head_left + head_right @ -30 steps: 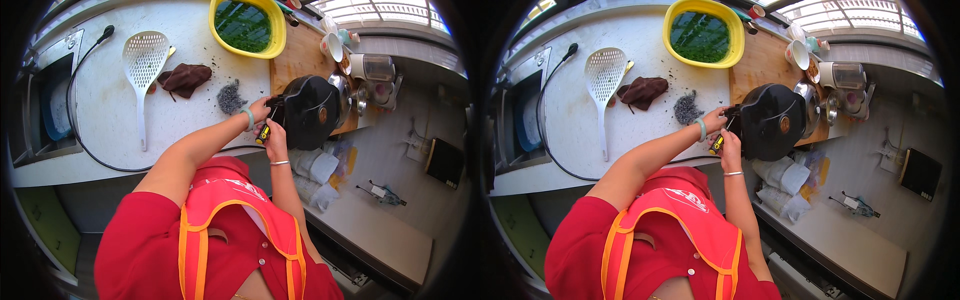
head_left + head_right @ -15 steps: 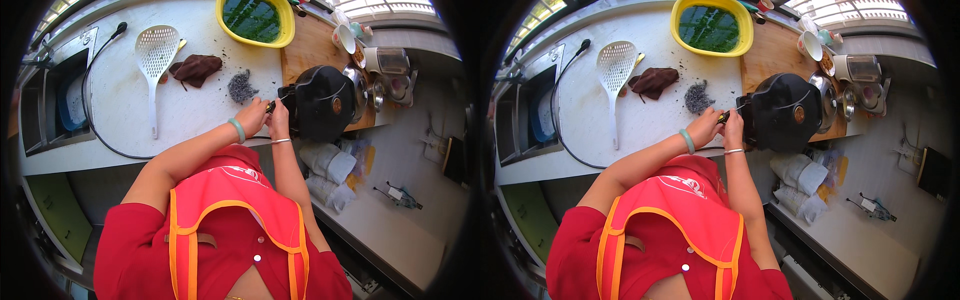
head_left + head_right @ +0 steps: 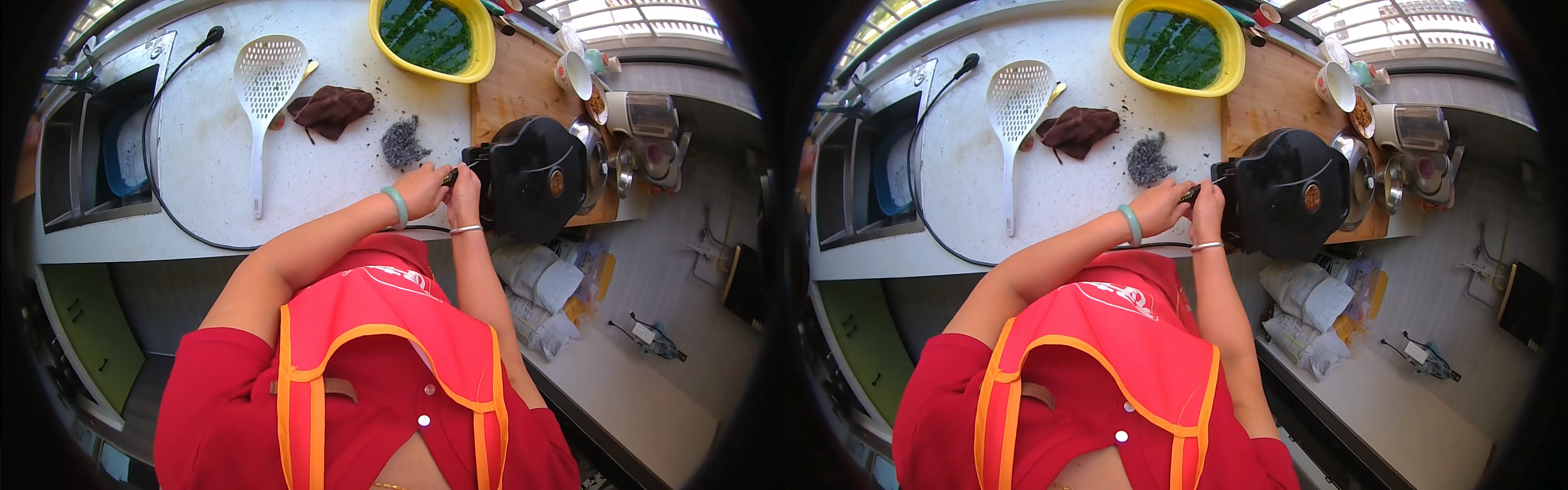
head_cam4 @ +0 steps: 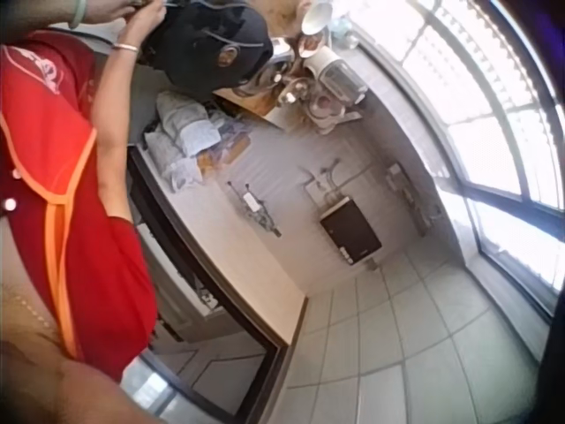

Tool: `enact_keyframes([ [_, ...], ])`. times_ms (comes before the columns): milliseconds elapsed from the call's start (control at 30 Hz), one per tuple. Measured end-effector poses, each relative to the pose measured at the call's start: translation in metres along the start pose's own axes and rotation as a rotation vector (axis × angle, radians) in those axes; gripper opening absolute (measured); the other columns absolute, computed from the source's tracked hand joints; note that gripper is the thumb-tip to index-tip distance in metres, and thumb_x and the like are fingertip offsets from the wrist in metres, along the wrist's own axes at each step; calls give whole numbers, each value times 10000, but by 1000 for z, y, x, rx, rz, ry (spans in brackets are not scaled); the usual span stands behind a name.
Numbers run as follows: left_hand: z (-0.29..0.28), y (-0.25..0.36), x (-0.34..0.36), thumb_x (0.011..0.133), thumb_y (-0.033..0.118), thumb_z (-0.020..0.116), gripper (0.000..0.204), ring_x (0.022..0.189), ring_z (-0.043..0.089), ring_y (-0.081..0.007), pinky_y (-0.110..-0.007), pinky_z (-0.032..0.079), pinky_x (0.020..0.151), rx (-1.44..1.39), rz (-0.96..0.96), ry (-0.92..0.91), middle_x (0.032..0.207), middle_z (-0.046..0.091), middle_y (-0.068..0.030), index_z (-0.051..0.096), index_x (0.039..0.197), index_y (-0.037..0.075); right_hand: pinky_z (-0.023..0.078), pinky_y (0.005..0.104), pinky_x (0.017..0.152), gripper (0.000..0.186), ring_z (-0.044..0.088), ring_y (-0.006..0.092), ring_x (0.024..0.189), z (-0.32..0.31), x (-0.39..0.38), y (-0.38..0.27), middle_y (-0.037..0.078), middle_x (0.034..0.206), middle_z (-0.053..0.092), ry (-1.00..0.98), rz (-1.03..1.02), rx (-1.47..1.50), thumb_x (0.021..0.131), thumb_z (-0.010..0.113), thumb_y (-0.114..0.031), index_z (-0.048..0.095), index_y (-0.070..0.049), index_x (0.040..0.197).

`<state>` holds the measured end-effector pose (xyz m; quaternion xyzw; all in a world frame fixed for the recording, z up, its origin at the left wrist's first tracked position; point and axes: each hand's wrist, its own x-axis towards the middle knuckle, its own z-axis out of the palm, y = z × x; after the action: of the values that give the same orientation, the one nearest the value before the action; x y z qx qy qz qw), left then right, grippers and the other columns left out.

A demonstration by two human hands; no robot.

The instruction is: The person cleans the exterior of a black appliance with a steel wool pad and a cloth. They then use a screwdriver to unscrew and remove a panel from the appliance, followed by further cleaning of the exposed area.

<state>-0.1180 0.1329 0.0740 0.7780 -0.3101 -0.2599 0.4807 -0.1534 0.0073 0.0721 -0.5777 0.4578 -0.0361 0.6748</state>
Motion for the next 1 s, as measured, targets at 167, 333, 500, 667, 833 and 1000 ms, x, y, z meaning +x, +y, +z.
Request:
enact_keyframes([
  [167, -6, 18, -3, 838, 240, 533, 422, 812, 586, -368, -441, 479, 704, 111, -24, -1, 903, 584, -190, 495, 1232, 90, 414, 274, 497, 166, 503, 114, 574, -12, 8, -6, 1, 656, 519, -139, 75, 85, 863, 440, -172, 529, -84, 753],
  [333, -2, 33, 2, 803, 289, 555, 428, 744, 610, -345, -444, 487, 640, 164, 27, 84, 861, 618, -174, 540, 1170, 68, 450, 283, 587, 148, 542, 132, 655, -25, 19, -9, 25, 704, 550, -202, 88, 163, 858, 486, -155, 546, -71, 752],
  [500, 8, 46, 2, 764, 330, 590, 450, 718, 614, -336, -436, 488, 601, 170, 54, 69, 831, 627, -163, 555, 1102, 35, 456, 278, 569, 172, 543, 145, 611, -40, 20, -12, 40, 686, 567, -193, 215, 137, 854, 510, -183, 563, -64, 743],
  [667, 15, 47, -17, 753, 342, 604, 526, 719, 607, -334, -433, 486, 594, 83, 84, 101, 865, 608, -152, 494, 1180, 56, 415, 259, 546, 195, 498, 115, 601, -44, 0, -11, 17, 671, 525, -178, 89, -16, 849, 511, -210, 557, -54, 741],
  [833, 22, 35, -24, 778, 311, 587, 537, 763, 602, -326, -424, 486, 620, 75, 87, 123, 906, 591, -146, 443, 1243, 85, 382, 245, 547, 198, 464, 96, 609, -39, -2, -4, 8, 668, 493, -119, -14, -46, 855, 491, -210, 544, -52, 748],
  [1000, 25, 27, -14, 780, 287, 586, 533, 764, 601, -330, -428, 485, 621, 69, 97, 123, 913, 586, -143, 431, 1252, 94, 381, 237, 555, 211, 455, 82, 604, -35, 3, -8, -13, 646, 491, -118, -48, -75, 871, 496, -225, 551, -69, 740],
])
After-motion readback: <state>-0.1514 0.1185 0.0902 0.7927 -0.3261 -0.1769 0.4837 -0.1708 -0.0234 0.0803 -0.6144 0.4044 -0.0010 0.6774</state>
